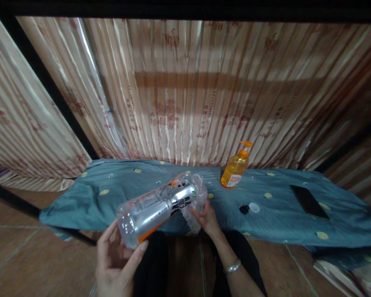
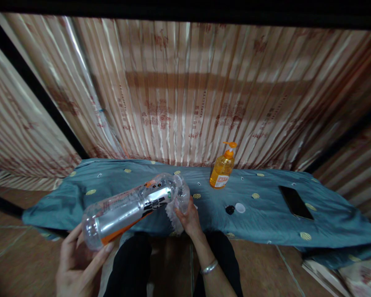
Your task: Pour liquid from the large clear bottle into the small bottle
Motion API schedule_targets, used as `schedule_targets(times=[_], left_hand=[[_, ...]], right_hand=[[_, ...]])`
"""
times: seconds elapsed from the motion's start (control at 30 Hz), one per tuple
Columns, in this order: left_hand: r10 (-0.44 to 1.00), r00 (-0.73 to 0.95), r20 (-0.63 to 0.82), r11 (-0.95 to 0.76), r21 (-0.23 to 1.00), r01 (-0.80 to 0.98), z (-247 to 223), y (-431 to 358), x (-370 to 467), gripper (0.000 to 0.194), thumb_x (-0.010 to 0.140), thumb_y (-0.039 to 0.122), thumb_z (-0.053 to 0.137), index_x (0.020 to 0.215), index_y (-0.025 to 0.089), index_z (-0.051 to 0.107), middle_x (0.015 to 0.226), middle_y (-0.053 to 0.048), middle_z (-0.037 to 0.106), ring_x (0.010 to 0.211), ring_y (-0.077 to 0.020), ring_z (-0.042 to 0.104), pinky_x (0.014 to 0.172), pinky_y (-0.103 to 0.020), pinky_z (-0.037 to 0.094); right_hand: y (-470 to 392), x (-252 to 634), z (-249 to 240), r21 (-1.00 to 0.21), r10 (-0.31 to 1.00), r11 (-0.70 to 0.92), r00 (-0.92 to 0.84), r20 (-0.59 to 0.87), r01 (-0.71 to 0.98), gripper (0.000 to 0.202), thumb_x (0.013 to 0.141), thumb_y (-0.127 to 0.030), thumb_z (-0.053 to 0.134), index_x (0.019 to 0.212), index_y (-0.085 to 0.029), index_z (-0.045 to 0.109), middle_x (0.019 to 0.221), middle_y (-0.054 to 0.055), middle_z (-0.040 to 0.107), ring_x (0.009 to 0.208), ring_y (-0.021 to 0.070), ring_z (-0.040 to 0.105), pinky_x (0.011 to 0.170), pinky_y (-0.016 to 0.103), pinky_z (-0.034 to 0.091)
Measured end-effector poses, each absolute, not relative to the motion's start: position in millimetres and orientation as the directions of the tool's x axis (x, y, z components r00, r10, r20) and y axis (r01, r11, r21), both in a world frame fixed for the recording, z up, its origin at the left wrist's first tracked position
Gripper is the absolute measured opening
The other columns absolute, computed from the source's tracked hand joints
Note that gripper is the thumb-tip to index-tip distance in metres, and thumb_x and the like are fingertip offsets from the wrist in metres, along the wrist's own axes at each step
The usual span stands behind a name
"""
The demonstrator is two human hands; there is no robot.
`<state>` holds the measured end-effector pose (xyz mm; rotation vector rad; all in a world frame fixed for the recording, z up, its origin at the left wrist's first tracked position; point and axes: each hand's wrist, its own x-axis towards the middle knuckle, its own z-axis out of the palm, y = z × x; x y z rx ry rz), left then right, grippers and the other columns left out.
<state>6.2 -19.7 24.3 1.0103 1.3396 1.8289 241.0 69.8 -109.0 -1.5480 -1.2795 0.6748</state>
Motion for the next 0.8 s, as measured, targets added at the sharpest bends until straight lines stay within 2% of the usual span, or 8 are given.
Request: schedule_targets(times=[0.43, 0.63, 0.8], left_hand=[[0.850, -0.477, 0.224, -0.292, 0.954, -0.072, 24.6, -19.9, 5.8, 0.070, 0.056, 0.029, 0.094, 0.121, 0.028, 0.066, 0.113, -0.005, 0.075, 0.109, -0.0238, 0.071, 0.081, -0.023, 0.060], [0.841, -0.497, 0.213, -0.278, 0.959, -0.059, 24.0, -21.2, 5.0, 0.070, 0.057, 0.030, 0.094, 0.121, 0.028, 0.066, 0.117, -0.006, 0.075, 0.108, -0.0232, 0.071, 0.080, -0.023, 0.060], [0.850, -0.477, 0.225, -0.288, 0.955, -0.063, 22.8, -21.5, 4.7, 0.072, 0.056, 0.028, 0.094, 0.122, 0.028, 0.065, 0.117, -0.005, 0.075, 0.108, -0.0227, 0.071, 0.079, -0.021, 0.059]], right_hand=[[70.3, 240.5, -110.7, -0.922, 0.943, 0.056, 0.283, 0.175, 0.383, 0.067, 0.076, -0.044, 0.069, 0.135, -0.018, 0.051, 0.119, 0.012, 0.075, 0.108, 0.0312, 0.073, 0.095, 0.041, 0.058], [70.3, 239.8, -110.2, -0.912, 0.940, 0.006, 0.309, 0.145, 0.411, 0.070, 0.075, -0.046, 0.068, 0.135, -0.014, 0.051, 0.117, 0.013, 0.075, 0.107, 0.0316, 0.073, 0.094, 0.041, 0.058], [69.8, 240.0, -108.8, -0.914, 0.936, 0.050, 0.300, 0.184, 0.404, 0.066, 0.074, -0.045, 0.070, 0.132, -0.018, 0.055, 0.115, 0.010, 0.076, 0.105, 0.0312, 0.074, 0.093, 0.041, 0.059]])
